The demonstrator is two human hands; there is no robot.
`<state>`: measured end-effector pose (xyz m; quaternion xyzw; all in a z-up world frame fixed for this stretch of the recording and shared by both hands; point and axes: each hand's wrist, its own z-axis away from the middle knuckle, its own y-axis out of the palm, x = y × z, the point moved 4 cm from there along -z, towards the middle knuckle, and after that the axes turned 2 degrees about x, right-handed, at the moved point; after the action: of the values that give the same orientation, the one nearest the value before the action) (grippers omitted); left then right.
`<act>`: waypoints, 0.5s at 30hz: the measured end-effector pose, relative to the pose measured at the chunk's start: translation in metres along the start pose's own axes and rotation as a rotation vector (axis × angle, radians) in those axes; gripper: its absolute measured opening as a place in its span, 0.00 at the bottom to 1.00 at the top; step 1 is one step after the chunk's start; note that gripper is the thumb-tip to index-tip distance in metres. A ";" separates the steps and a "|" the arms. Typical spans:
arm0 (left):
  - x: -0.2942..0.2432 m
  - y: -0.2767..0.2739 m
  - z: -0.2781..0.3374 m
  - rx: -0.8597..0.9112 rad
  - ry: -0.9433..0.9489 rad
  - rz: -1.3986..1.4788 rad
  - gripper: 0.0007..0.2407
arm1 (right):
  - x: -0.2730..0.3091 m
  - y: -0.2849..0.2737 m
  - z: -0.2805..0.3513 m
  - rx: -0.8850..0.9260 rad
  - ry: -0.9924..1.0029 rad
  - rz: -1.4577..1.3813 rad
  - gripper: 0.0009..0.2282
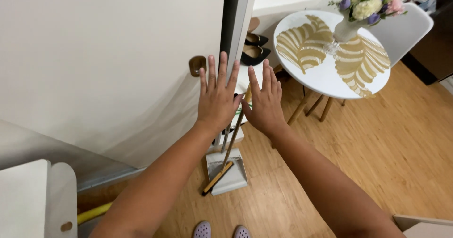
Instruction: The person picks up a broom and dustpan, then moves a vase of flowers from a bedside table to a small round table. They adjust a lamp and two framed signs on the bedside table, then place a black pouch into a wardrobe. Finally, they sweep the floor near the bed with the broom and dustpan.
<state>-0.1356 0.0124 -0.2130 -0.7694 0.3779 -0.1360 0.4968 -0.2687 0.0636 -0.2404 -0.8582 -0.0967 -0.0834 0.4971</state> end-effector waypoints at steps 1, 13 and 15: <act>-0.002 0.009 0.003 0.009 -0.007 -0.001 0.39 | -0.004 0.005 0.003 0.009 0.001 -0.007 0.43; 0.002 0.103 0.032 0.163 -0.047 0.003 0.30 | -0.041 0.071 0.026 0.137 0.022 -0.043 0.41; 0.003 0.111 0.029 0.199 -0.118 0.058 0.30 | -0.047 0.077 0.026 0.183 0.037 -0.046 0.41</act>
<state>-0.1659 0.0051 -0.3240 -0.7117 0.3545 -0.1129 0.5959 -0.2934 0.0446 -0.3286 -0.8050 -0.1146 -0.1017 0.5731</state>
